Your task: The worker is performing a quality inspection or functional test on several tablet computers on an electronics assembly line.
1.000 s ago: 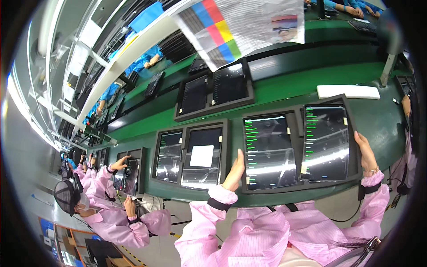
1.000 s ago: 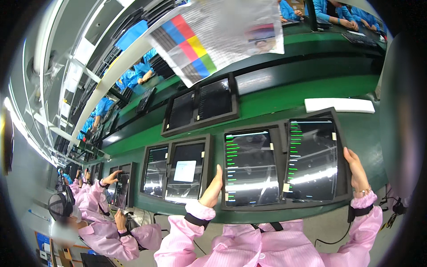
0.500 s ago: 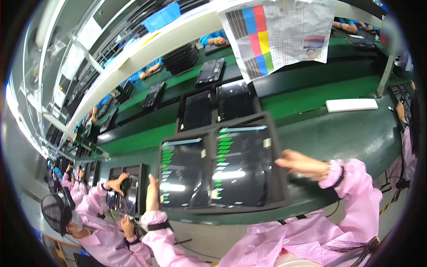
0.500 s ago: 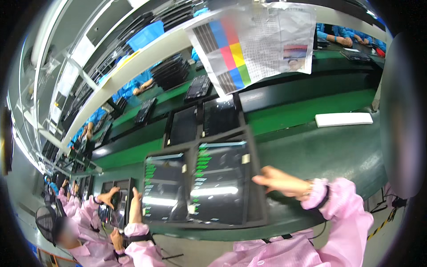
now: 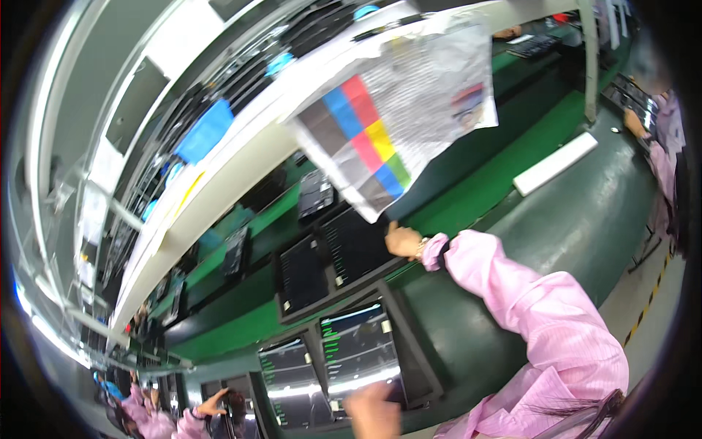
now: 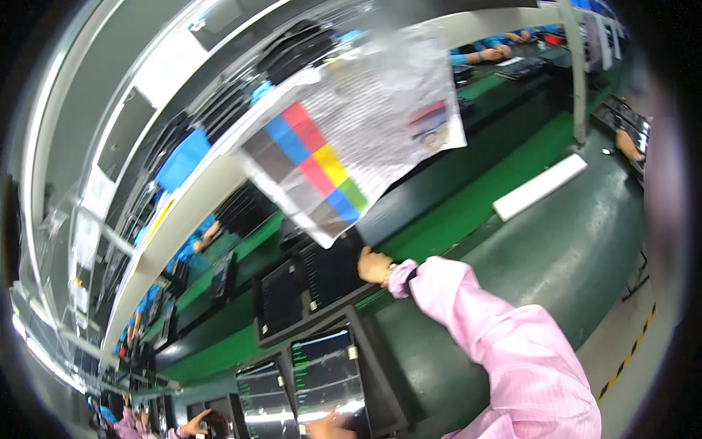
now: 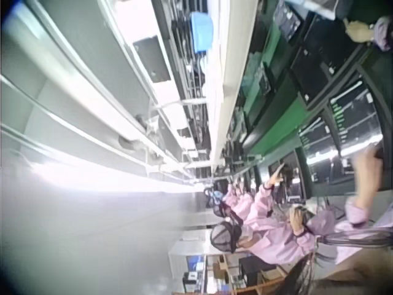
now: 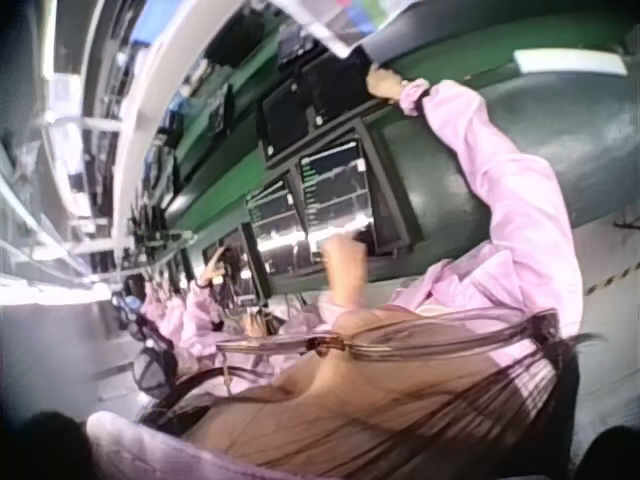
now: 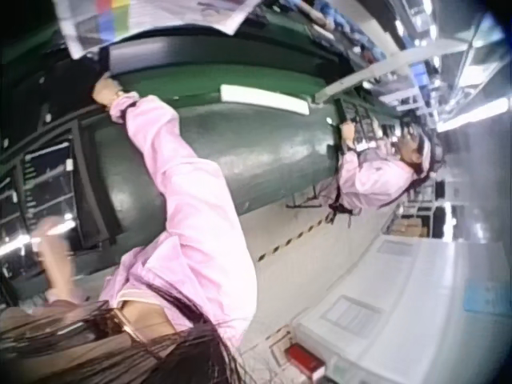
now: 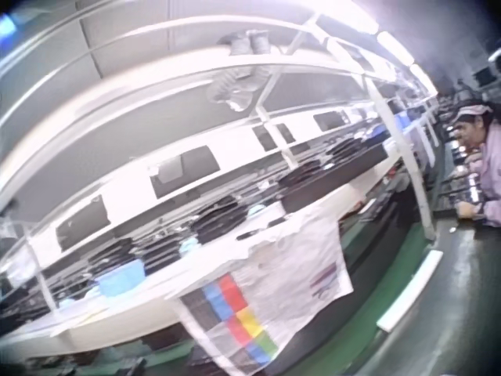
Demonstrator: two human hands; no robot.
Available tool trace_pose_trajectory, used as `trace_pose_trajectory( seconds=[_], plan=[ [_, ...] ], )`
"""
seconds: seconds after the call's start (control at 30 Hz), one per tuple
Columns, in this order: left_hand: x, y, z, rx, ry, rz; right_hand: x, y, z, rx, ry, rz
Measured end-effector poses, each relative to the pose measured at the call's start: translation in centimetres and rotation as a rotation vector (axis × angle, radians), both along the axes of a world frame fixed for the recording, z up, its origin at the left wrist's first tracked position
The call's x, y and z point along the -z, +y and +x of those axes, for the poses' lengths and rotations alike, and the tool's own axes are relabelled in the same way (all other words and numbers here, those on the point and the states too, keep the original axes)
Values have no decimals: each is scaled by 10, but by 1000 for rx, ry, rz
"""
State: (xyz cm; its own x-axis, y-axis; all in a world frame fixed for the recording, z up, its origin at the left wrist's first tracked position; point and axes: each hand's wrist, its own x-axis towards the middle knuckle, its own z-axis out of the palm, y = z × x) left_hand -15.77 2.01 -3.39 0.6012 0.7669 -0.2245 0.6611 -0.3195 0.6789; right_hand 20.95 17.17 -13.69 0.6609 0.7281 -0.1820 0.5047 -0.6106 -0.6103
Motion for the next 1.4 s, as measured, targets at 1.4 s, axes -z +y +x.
trace_pose_trajectory(
  seconds=[1.4],
  plan=[
    [23,-107,152,187,-167,566,-33,-602,23,184,-83,246]
  ],
)
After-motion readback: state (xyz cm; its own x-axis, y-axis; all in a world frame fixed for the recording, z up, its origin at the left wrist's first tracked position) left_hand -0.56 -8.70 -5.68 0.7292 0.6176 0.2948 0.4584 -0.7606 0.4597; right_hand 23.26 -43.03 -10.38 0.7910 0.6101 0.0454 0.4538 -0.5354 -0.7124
